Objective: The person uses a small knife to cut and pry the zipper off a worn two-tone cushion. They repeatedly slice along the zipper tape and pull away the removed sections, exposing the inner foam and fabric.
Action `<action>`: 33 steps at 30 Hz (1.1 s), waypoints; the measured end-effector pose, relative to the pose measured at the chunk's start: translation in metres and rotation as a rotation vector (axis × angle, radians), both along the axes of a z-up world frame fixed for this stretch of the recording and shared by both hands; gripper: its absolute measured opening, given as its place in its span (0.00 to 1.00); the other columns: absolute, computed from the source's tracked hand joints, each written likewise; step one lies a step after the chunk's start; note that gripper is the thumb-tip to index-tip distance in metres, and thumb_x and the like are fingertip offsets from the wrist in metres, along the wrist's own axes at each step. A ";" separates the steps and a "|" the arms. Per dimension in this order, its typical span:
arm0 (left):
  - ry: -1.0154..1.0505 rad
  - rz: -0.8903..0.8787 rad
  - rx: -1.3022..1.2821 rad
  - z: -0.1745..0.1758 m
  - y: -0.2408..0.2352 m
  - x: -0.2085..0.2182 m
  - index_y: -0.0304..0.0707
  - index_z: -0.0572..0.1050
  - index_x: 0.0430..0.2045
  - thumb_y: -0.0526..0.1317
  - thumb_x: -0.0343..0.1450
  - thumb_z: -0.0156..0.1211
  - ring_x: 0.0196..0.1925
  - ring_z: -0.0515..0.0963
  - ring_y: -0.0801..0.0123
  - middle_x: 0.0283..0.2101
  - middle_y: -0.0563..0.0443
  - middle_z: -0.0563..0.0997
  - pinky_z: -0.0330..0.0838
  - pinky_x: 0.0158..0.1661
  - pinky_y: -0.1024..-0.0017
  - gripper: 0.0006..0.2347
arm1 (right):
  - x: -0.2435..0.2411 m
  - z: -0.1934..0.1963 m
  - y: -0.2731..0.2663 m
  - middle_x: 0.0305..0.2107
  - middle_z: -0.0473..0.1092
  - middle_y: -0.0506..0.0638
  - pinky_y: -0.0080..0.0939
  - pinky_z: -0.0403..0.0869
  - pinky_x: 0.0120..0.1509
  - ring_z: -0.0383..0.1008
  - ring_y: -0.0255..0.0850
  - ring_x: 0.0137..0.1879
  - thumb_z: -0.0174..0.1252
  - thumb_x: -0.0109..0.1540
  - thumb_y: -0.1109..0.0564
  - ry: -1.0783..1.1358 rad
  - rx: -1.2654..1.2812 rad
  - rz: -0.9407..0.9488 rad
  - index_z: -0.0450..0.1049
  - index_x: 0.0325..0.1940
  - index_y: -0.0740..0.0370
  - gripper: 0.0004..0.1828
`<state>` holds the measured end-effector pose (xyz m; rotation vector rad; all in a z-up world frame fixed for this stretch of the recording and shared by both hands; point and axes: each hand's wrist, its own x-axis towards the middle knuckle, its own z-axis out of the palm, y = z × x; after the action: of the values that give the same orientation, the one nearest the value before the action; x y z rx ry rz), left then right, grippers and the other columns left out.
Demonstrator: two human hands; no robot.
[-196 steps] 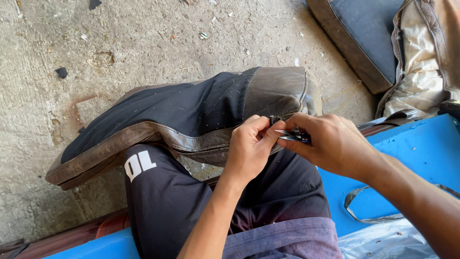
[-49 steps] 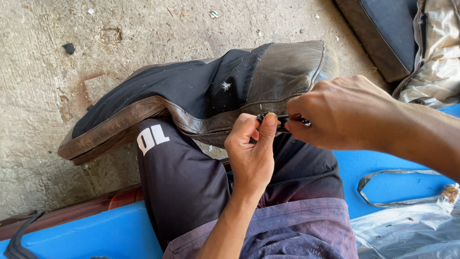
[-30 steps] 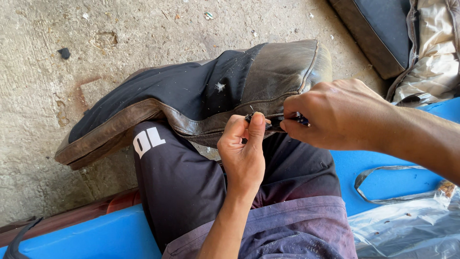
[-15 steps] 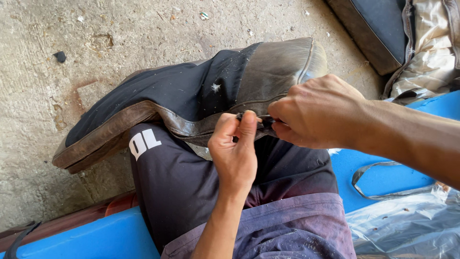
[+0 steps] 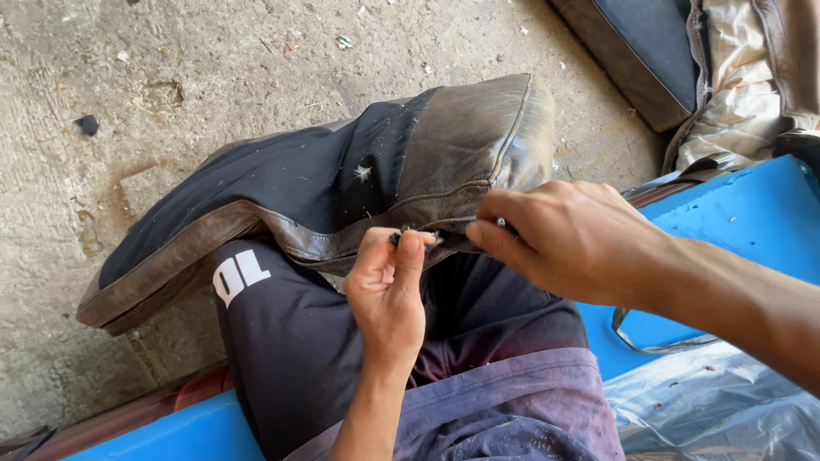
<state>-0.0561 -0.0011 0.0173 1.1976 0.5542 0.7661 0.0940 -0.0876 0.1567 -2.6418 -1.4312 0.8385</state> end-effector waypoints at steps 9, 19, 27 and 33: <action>0.101 -0.087 -0.007 -0.013 -0.013 -0.017 0.28 0.76 0.38 0.39 0.80 0.56 0.36 0.72 0.79 0.32 0.53 0.75 0.66 0.41 0.82 0.09 | -0.007 -0.041 -0.013 0.41 0.71 0.54 0.57 0.73 0.33 0.78 0.59 0.37 0.57 0.59 0.58 -0.087 0.415 -0.026 0.69 0.50 0.55 0.15; 0.111 -0.075 -0.150 -0.007 -0.008 0.006 0.30 0.76 0.32 0.50 0.80 0.49 0.31 0.79 0.70 0.31 0.47 0.81 0.68 0.33 0.78 0.19 | -0.014 -0.067 -0.018 0.44 0.67 0.52 0.52 0.73 0.33 0.78 0.51 0.34 0.57 0.59 0.60 -0.133 0.660 -0.107 0.70 0.44 0.57 0.09; 0.209 -0.128 -0.426 0.002 -0.020 0.031 0.36 0.71 0.37 0.48 0.74 0.59 0.32 0.83 0.61 0.32 0.45 0.80 0.73 0.34 0.69 0.13 | 0.019 -0.056 -0.022 0.40 0.69 0.51 0.53 0.74 0.32 0.79 0.53 0.34 0.61 0.55 0.61 -0.109 0.527 -0.025 0.75 0.39 0.54 0.09; 0.191 -0.507 -0.887 0.008 -0.018 0.033 0.31 0.77 0.35 0.60 0.70 0.48 0.37 0.86 0.61 0.36 0.42 0.86 0.77 0.37 0.68 0.26 | 0.049 -0.038 -0.010 0.35 0.74 0.51 0.52 0.75 0.35 0.79 0.53 0.40 0.61 0.49 0.65 -0.065 0.425 0.229 0.79 0.37 0.55 0.14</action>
<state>-0.0234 -0.0196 0.0251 0.5288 0.6162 -0.0609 0.1429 -0.0974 0.1188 -2.2379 -1.7239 0.3983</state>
